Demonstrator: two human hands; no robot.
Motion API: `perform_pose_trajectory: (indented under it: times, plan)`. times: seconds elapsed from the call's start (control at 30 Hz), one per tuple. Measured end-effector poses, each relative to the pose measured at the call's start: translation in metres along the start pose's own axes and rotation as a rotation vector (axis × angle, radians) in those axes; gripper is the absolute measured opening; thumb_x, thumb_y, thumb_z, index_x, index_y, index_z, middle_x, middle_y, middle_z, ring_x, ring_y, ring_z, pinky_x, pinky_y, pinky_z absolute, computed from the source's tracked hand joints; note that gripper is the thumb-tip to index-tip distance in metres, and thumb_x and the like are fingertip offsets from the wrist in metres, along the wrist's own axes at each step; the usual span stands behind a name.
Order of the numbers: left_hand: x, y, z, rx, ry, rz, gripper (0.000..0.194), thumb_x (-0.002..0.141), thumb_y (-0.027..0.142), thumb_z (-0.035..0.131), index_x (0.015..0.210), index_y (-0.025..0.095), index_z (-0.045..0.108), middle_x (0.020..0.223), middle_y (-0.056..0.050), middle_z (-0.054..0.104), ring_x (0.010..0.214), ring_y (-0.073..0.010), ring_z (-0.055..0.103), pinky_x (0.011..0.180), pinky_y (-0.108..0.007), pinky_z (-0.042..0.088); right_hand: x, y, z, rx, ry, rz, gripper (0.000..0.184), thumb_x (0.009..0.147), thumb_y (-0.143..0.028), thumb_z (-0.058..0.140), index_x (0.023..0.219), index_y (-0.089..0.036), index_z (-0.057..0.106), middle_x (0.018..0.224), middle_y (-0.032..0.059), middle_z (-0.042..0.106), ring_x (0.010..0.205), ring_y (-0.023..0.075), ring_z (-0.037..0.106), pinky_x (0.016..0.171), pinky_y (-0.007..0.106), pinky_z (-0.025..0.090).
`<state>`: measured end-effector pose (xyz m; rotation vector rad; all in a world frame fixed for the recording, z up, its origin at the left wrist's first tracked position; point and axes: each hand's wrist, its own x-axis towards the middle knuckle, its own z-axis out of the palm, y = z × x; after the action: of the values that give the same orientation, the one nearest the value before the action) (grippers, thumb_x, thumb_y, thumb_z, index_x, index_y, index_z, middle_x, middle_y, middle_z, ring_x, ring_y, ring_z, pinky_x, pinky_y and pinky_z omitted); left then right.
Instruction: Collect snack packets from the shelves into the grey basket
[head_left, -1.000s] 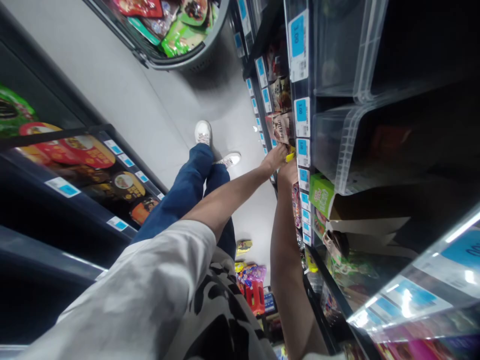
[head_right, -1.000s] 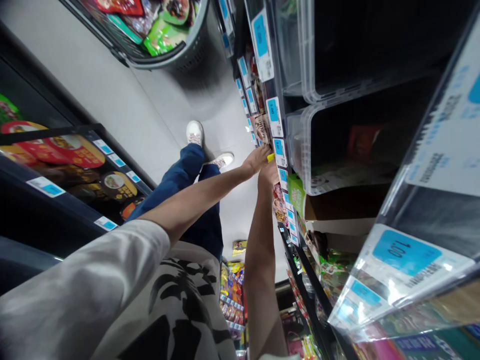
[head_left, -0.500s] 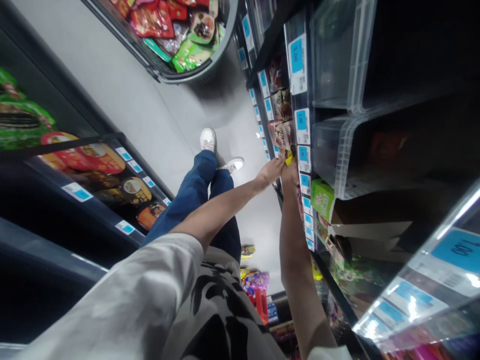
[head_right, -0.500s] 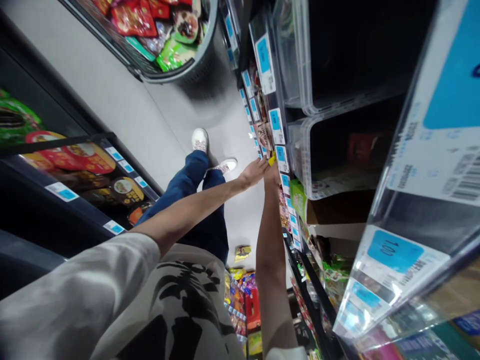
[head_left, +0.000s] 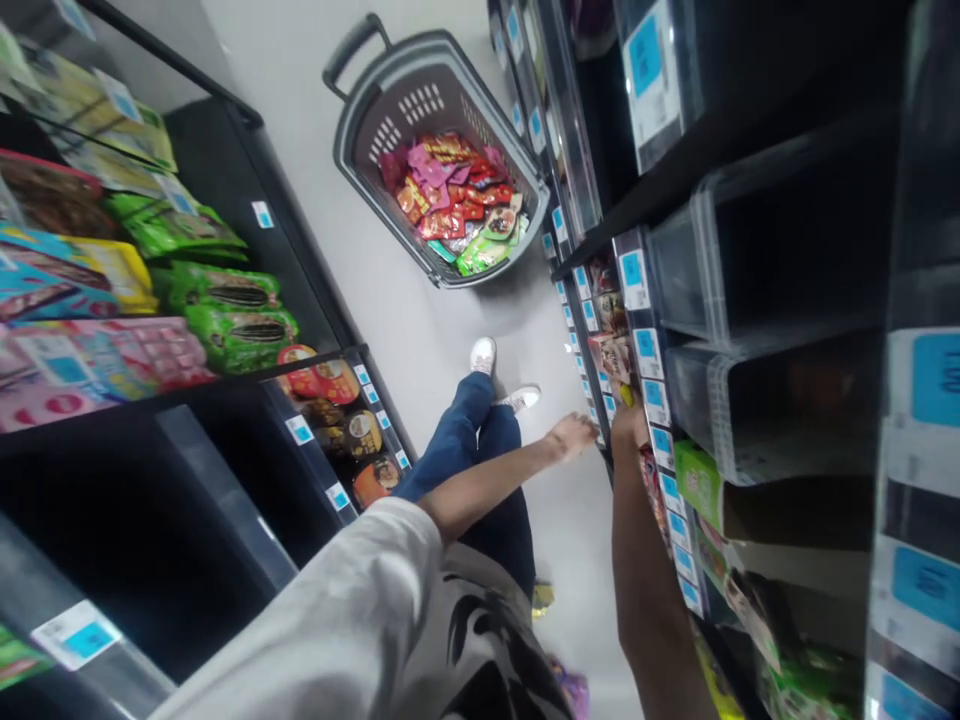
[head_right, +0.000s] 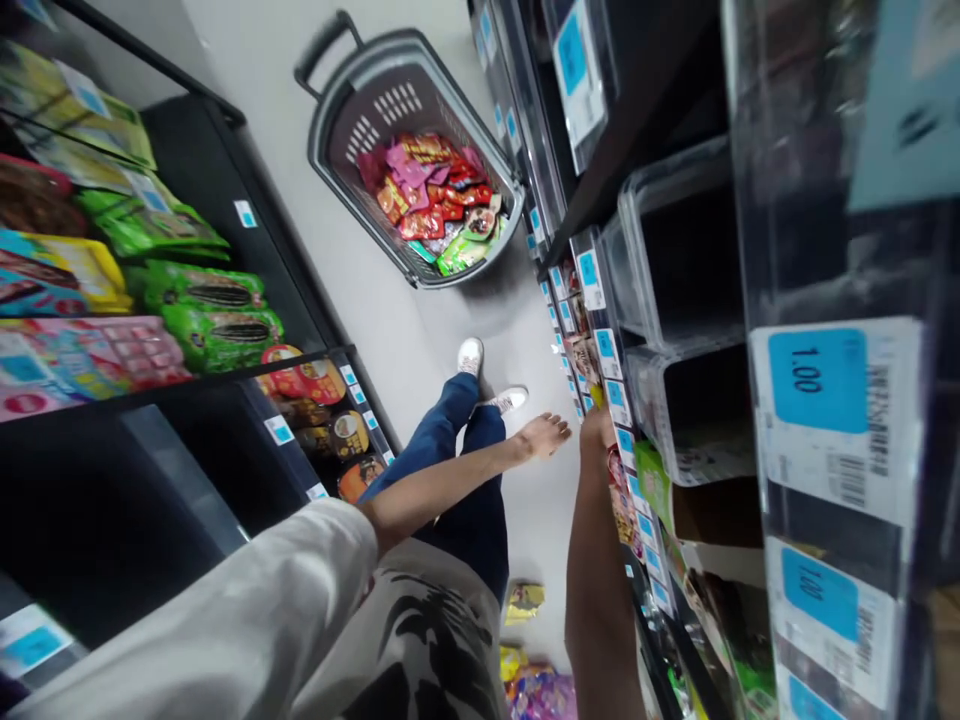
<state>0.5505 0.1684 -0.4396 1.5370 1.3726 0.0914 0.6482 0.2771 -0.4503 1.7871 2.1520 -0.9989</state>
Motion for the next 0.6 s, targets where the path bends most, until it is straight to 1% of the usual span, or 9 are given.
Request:
perform_pose_trajectory:
  times: [0.07, 0.1, 0.17, 0.27, 0.33, 0.37, 0.43, 0.5, 0.6]
  plan:
    - [-0.038, -0.014, 0.004, -0.026, -0.024, -0.058, 0.033, 0.09, 0.018, 0.062, 0.121, 0.012, 0.07, 0.123, -0.018, 0.072, 0.122, -0.0295, 0.064, 0.104, -0.039, 0.05, -0.014, -0.003, -0.002, -0.077, 0.122, 0.067, 0.046, 0.097, -0.029, 0.04, 0.118, -0.006, 0.073, 0.109, 0.0364, 0.07, 0.11, 0.0469, 0.069, 0.096, 0.063, 0.048]
    - [-0.06, -0.025, 0.006, -0.039, -0.018, -0.104, 0.033, 0.093, 0.019, 0.059, 0.123, 0.012, 0.07, 0.124, -0.018, 0.072, 0.123, -0.0286, 0.063, 0.106, -0.038, 0.048, -0.023, -0.004, -0.002, -0.115, 0.177, 0.073, 0.047, 0.099, -0.032, 0.04, 0.121, -0.008, 0.073, 0.115, 0.0355, 0.07, 0.114, 0.0461, 0.067, 0.099, 0.062, 0.047]
    - [-0.11, -0.052, 0.008, -0.062, 0.004, -0.238, 0.033, 0.095, 0.021, 0.055, 0.123, 0.012, 0.069, 0.131, -0.02, 0.069, 0.129, -0.0305, 0.059, 0.11, -0.041, 0.045, -0.044, -0.007, -0.001, -0.179, 0.26, 0.017, 0.049, 0.102, -0.039, 0.039, 0.129, -0.011, 0.069, 0.127, 0.0324, 0.067, 0.125, 0.0445, 0.062, 0.105, 0.061, 0.044]
    - [-0.184, -0.101, 0.009, -0.097, 0.034, -0.49, 0.043, 0.094, 0.02, 0.053, 0.134, 0.009, 0.064, 0.148, -0.025, 0.058, 0.144, -0.0377, 0.046, 0.117, -0.051, 0.038, -0.078, -0.015, 0.008, -0.239, 0.34, -0.111, 0.049, 0.103, -0.043, 0.04, 0.135, -0.015, 0.065, 0.144, 0.0282, 0.058, 0.136, 0.045, 0.052, 0.11, 0.065, 0.037]
    - [-0.223, -0.132, 0.009, -0.143, 0.029, -0.652, 0.051, 0.098, 0.023, 0.048, 0.145, 0.008, 0.057, 0.155, -0.026, 0.05, 0.144, -0.0408, 0.047, 0.115, -0.055, 0.039, -0.098, -0.022, 0.019, -0.217, 0.365, -0.157, 0.047, 0.104, -0.041, 0.04, 0.131, -0.012, 0.065, 0.142, 0.0279, 0.06, 0.133, 0.0443, 0.053, 0.108, 0.067, 0.037]
    - [-0.237, -0.146, 0.009, -0.175, 0.022, -0.72, 0.055, 0.1, 0.028, 0.044, 0.151, 0.008, 0.052, 0.159, -0.027, 0.046, 0.142, -0.0415, 0.049, 0.113, -0.055, 0.041, -0.106, -0.026, 0.025, -0.198, 0.337, -0.185, 0.046, 0.104, -0.04, 0.039, 0.13, -0.011, 0.065, 0.14, 0.0277, 0.061, 0.131, 0.0429, 0.054, 0.108, 0.067, 0.038]
    - [-0.253, -0.171, 0.006, -0.24, 0.01, -0.816, 0.062, 0.104, 0.035, 0.038, 0.159, 0.007, 0.041, 0.164, -0.027, 0.04, 0.14, -0.0398, 0.053, 0.113, -0.052, 0.043, -0.115, -0.038, 0.038, -0.135, 0.214, -0.243, 0.046, 0.104, -0.04, 0.038, 0.129, -0.011, 0.064, 0.138, 0.0265, 0.062, 0.13, 0.0389, 0.056, 0.109, 0.063, 0.041]
    - [-0.257, -0.194, -0.004, -0.293, -0.006, -0.88, 0.067, 0.105, 0.039, 0.036, 0.163, 0.006, 0.033, 0.166, -0.028, 0.034, 0.141, -0.0392, 0.054, 0.113, -0.049, 0.043, -0.112, -0.059, 0.051, -0.043, 0.068, -0.253, 0.047, 0.102, -0.044, 0.04, 0.125, -0.011, 0.064, 0.132, 0.0257, 0.065, 0.128, 0.0366, 0.058, 0.11, 0.061, 0.043]
    - [-0.251, -0.232, -0.031, -0.344, -0.036, -0.941, 0.071, 0.104, 0.042, 0.037, 0.165, 0.005, 0.028, 0.168, -0.03, 0.027, 0.144, -0.044, 0.049, 0.11, -0.05, 0.045, -0.085, -0.112, 0.074, 0.182, -0.078, -0.078, 0.052, 0.091, -0.055, 0.052, 0.117, -0.012, 0.066, 0.12, 0.0244, 0.07, 0.116, 0.0361, 0.065, 0.107, 0.06, 0.048]
